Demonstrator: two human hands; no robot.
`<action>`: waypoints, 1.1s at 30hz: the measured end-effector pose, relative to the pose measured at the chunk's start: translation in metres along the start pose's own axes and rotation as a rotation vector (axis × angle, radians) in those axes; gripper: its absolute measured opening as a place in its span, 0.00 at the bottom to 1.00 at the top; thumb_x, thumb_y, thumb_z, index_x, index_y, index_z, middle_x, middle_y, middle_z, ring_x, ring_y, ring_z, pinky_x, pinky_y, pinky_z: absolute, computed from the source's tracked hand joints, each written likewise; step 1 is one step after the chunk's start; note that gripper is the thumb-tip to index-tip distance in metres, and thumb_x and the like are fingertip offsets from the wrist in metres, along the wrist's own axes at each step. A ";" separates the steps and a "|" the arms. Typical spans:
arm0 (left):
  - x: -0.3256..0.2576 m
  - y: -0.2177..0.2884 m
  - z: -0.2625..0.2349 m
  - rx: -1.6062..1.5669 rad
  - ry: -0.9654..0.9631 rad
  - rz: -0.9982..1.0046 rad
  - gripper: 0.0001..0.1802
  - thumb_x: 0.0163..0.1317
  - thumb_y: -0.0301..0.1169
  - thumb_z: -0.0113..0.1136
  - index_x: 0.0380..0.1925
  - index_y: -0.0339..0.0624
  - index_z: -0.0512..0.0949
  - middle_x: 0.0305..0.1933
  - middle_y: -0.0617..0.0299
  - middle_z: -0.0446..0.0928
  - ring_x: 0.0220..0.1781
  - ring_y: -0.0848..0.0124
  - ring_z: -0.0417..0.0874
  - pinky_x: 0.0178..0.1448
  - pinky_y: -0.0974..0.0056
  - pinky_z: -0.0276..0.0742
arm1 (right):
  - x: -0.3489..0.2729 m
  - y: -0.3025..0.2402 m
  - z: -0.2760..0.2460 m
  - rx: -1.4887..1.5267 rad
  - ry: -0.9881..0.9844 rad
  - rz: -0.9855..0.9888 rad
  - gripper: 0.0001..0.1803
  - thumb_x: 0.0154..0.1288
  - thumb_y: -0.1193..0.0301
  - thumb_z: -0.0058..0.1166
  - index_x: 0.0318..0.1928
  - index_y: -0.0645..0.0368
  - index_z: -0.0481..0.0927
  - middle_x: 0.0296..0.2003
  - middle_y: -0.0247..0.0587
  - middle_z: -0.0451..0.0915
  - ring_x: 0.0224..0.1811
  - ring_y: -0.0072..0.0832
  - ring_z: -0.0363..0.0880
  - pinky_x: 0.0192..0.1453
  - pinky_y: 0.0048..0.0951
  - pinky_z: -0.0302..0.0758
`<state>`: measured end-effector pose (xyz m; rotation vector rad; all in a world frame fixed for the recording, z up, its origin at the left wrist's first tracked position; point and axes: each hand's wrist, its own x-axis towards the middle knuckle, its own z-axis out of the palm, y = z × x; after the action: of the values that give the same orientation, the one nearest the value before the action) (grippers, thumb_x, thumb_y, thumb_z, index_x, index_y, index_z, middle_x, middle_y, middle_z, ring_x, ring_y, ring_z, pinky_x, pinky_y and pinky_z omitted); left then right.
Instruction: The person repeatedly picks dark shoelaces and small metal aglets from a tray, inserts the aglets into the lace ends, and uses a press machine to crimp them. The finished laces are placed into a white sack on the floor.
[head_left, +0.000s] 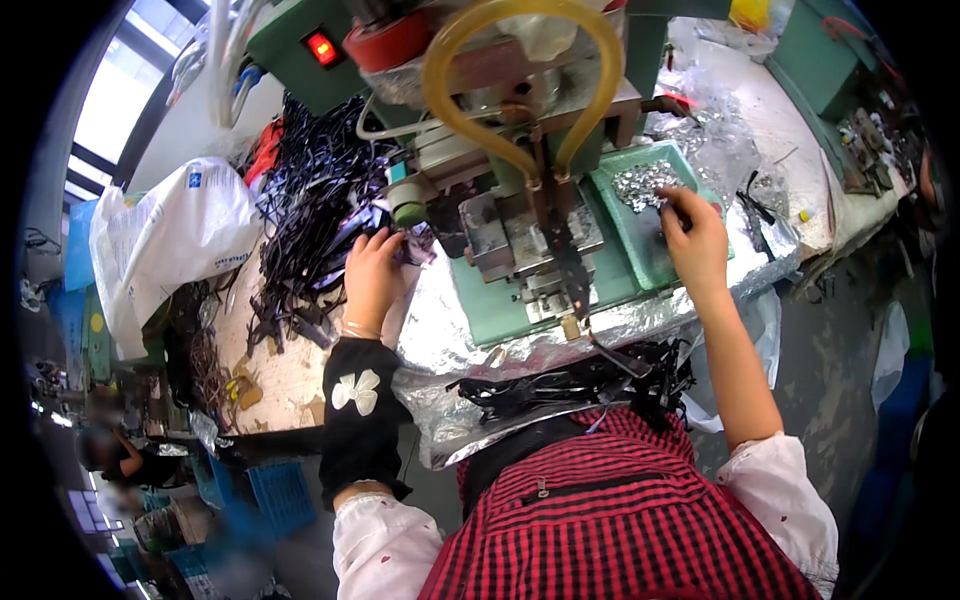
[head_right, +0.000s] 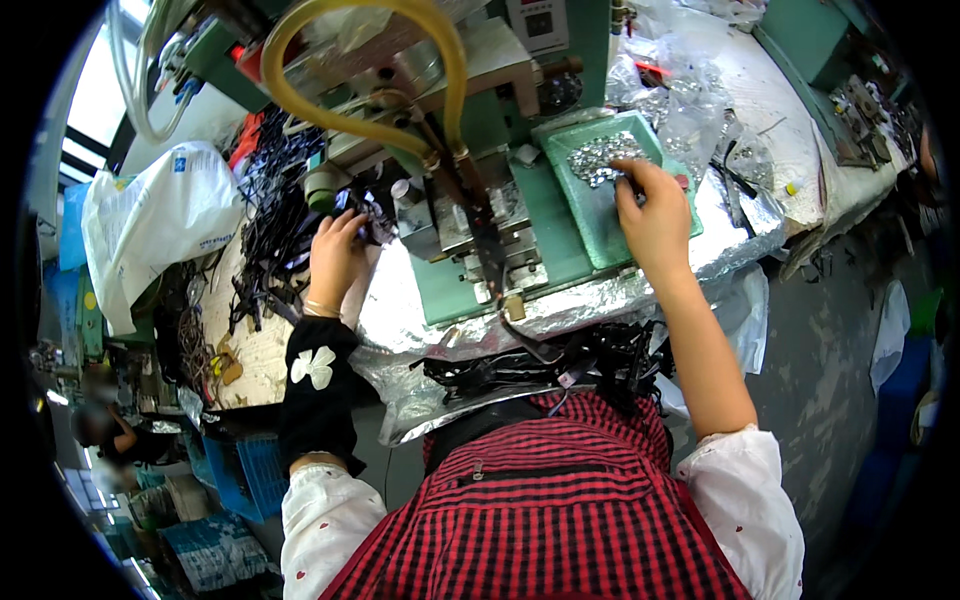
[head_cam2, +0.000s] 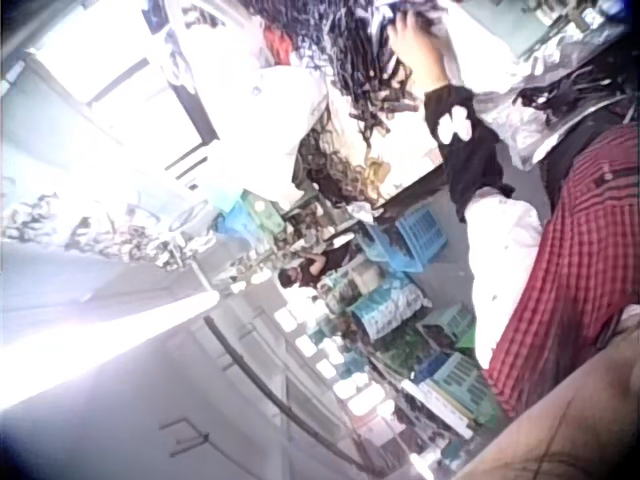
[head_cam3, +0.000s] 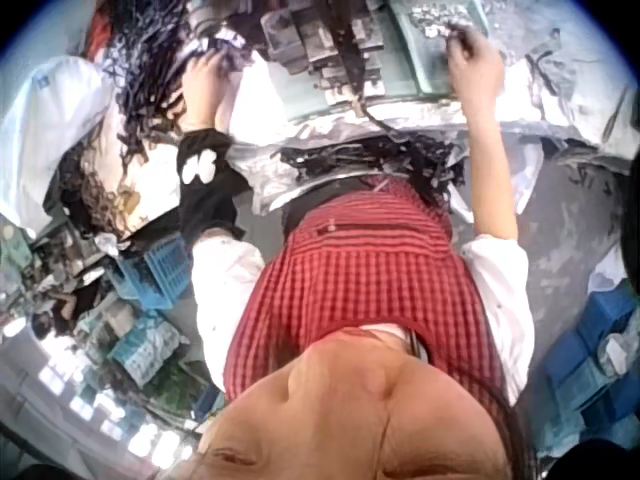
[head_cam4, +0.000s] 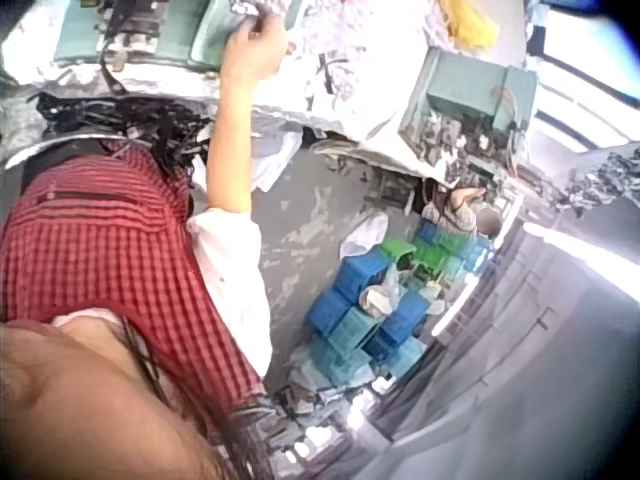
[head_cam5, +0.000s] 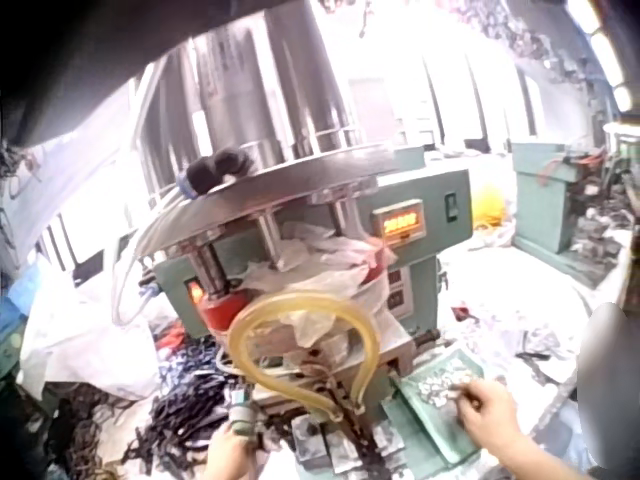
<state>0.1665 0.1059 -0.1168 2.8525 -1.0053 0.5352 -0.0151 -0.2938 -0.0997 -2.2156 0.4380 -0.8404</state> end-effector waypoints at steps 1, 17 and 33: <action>-0.008 -0.004 0.009 -0.127 0.127 -0.010 0.18 0.52 0.23 0.60 0.45 0.44 0.84 0.52 0.57 0.83 0.50 0.54 0.80 0.53 0.56 0.78 | -0.007 -0.001 -0.007 0.023 0.014 -0.036 0.10 0.65 0.77 0.59 0.46 0.60 0.86 0.36 0.44 0.86 0.39 0.35 0.85 0.46 0.32 0.78; -0.033 0.069 -0.058 -1.289 0.488 -0.663 0.11 0.80 0.37 0.48 0.42 0.43 0.74 0.33 0.64 0.78 0.30 0.81 0.71 0.34 0.75 0.64 | -0.003 -0.112 0.028 0.589 -0.052 -0.106 0.13 0.59 0.80 0.61 0.45 0.64 0.80 0.41 0.45 0.85 0.43 0.32 0.85 0.49 0.31 0.78; 0.009 0.170 -0.184 -1.608 0.101 0.092 0.27 0.82 0.43 0.31 0.48 0.30 0.73 0.24 0.49 0.83 0.26 0.69 0.80 0.36 0.68 0.72 | -0.018 -0.137 -0.015 0.757 -0.377 -0.024 0.33 0.62 0.76 0.58 0.69 0.64 0.68 0.56 0.54 0.81 0.59 0.39 0.81 0.63 0.36 0.75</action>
<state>0.0125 0.0003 0.0504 1.3264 -0.8649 -0.1589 -0.0300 -0.1981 -0.0006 -1.6077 -0.0913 -0.4656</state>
